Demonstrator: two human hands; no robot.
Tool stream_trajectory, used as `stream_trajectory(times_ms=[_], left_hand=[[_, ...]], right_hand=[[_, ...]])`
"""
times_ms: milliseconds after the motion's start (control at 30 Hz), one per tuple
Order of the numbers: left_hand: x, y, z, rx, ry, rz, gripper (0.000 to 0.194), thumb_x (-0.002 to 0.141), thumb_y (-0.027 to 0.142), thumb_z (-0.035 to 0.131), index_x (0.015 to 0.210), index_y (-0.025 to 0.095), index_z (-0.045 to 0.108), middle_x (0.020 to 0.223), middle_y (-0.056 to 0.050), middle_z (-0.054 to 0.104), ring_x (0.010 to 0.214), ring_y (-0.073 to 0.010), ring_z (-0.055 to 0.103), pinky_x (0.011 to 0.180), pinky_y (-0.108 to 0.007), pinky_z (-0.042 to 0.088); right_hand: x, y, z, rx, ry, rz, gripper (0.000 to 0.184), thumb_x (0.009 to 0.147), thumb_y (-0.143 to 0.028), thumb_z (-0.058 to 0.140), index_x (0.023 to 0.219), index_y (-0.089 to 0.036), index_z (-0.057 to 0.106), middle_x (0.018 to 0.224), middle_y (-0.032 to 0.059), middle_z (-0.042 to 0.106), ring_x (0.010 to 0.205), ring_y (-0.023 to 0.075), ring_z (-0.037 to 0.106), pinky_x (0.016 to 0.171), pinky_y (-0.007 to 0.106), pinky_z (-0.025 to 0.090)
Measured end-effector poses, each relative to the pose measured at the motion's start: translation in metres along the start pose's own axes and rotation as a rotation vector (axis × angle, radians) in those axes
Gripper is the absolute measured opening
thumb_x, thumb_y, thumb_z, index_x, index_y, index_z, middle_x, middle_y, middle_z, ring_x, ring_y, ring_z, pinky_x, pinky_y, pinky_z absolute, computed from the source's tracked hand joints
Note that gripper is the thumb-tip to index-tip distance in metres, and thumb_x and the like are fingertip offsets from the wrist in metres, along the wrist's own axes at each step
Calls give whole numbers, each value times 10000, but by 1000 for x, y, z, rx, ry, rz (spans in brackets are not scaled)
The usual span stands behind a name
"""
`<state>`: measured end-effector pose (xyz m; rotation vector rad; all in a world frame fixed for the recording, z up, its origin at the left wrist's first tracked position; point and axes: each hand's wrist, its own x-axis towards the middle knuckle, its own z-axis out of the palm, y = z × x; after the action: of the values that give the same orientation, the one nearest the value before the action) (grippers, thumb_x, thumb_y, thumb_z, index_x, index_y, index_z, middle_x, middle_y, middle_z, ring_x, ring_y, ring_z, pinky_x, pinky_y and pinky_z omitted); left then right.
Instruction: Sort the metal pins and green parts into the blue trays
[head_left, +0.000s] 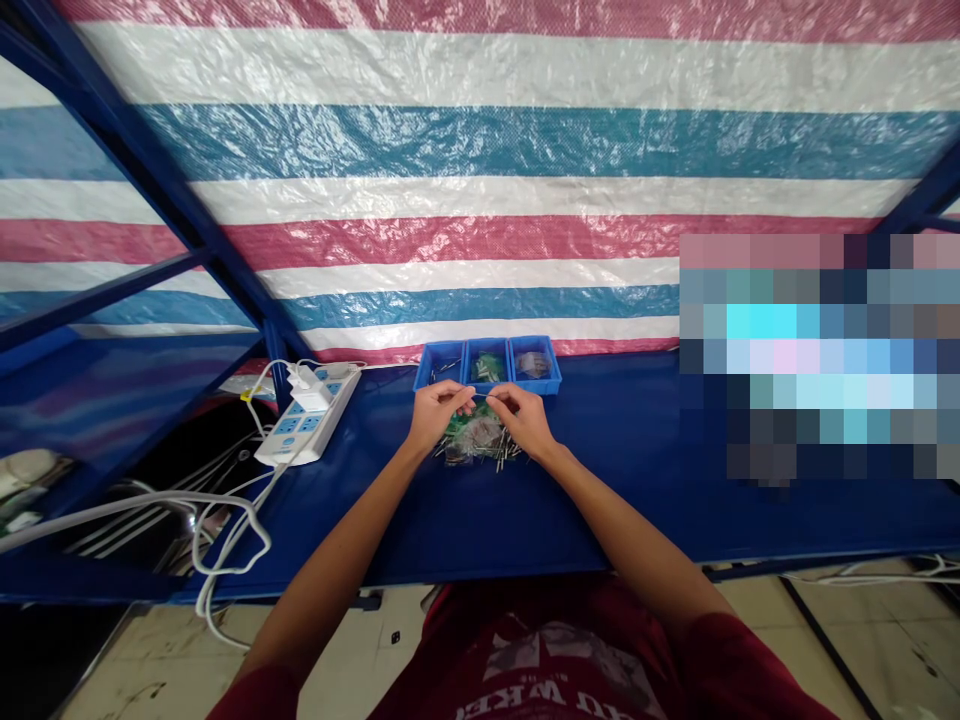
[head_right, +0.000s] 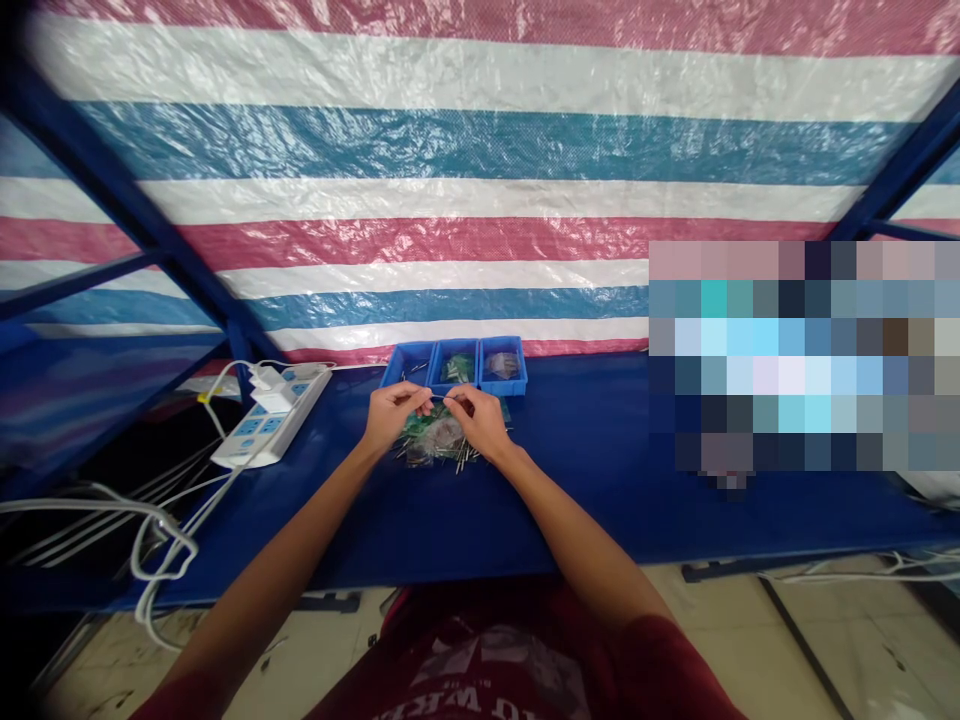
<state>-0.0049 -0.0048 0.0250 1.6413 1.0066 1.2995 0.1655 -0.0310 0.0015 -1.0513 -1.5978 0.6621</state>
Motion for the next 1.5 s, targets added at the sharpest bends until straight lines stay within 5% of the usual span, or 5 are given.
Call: stream_trajectory(times_ms=[433,667,933,1133,1500], left_hand=[[0,-7,6,-61,-2,-3,303,689,433,761,802,156,715,716,-48,702,580,-153,614,572,-283,516],[-3,-9,8,-101,-71,48,260,825,417,656,829,163,598,944,-97,719,897,-209,674,776,-314,528],[-2,-3,-2,348,-131,211,260,852,405,605,950,199,729,830,-57,724,738,-194,647,728,-291,485],[-2,-3,-6,329,-189,147,311,828,367,641,1073,186,707,537,19,618,498,-135,532,566,-238,434],[-4,-4,-6,217,-224,53,404,876,390,588,1207,160,606,467,70,485,437,-87,411,486,-195,368]], right_hand=[[0,3,1,-43,11,-16,357,914,-489,457,855,-194,650,666,12,613,553,143,528,584,265,436],[0,4,0,-69,62,3,347,926,-449,439,905,-192,671,651,10,605,567,155,549,585,262,425],[0,5,-2,-74,113,21,370,937,-452,405,896,-192,665,619,-4,560,553,144,528,585,253,420],[1,2,-2,-58,95,7,321,913,-424,464,924,-181,673,636,4,595,551,146,532,591,265,428],[1,4,4,-57,-30,-112,276,883,-419,551,851,-186,696,754,47,676,625,151,573,608,263,452]])
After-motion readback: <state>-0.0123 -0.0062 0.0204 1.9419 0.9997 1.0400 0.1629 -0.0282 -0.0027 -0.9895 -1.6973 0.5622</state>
